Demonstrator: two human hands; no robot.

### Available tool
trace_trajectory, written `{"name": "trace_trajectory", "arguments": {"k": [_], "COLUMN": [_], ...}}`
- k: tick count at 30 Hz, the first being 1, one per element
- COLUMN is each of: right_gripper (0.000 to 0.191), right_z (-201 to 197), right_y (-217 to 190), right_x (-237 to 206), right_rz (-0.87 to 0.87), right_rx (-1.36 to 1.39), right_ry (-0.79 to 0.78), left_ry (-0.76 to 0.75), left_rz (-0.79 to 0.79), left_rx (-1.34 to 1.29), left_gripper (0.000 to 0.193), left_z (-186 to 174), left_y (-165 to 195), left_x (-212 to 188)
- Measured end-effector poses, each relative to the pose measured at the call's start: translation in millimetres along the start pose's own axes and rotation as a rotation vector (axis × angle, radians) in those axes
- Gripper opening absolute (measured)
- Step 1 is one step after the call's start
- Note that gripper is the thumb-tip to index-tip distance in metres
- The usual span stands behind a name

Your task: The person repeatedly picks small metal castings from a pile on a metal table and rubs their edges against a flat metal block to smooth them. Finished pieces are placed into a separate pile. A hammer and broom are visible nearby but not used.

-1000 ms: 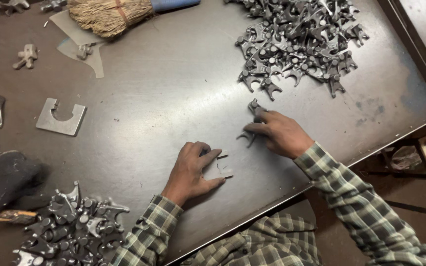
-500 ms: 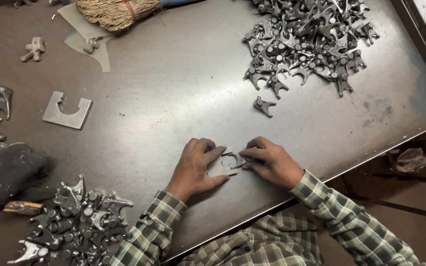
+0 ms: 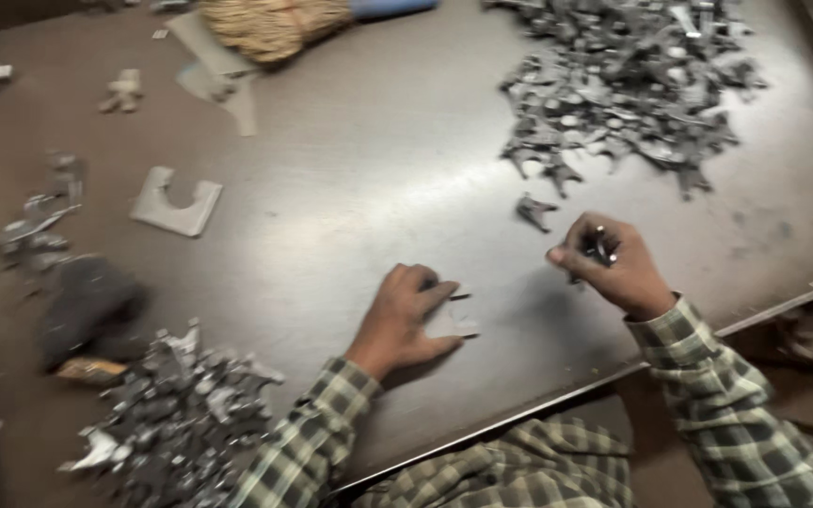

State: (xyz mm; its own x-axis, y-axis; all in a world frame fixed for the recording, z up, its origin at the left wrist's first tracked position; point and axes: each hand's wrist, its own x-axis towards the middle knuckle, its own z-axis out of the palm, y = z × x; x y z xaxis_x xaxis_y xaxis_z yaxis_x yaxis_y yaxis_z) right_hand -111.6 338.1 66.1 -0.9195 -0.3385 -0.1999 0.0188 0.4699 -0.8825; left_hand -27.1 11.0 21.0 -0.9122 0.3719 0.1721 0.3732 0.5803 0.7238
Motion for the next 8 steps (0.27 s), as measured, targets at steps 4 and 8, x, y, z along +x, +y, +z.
{"name": "trace_trajectory", "arguments": {"k": [4, 8], "right_gripper": [0.066, 0.048], "right_z": [6.2, 36.4], "right_y": [-15.9, -69.6], "right_x": [34.8, 71.4], "right_rz": [-0.344, -0.220], "right_rx": [-0.877, -1.186], "right_ry": [0.029, -0.222], "left_ry": [0.086, 0.204], "left_rz": [0.121, 0.243], "left_rx": [-0.018, 0.001], "left_gripper": [0.070, 0.072], "left_z": [-9.5, -17.3], "left_y": [-3.6, 2.0], "left_x": [-1.4, -0.3]}}
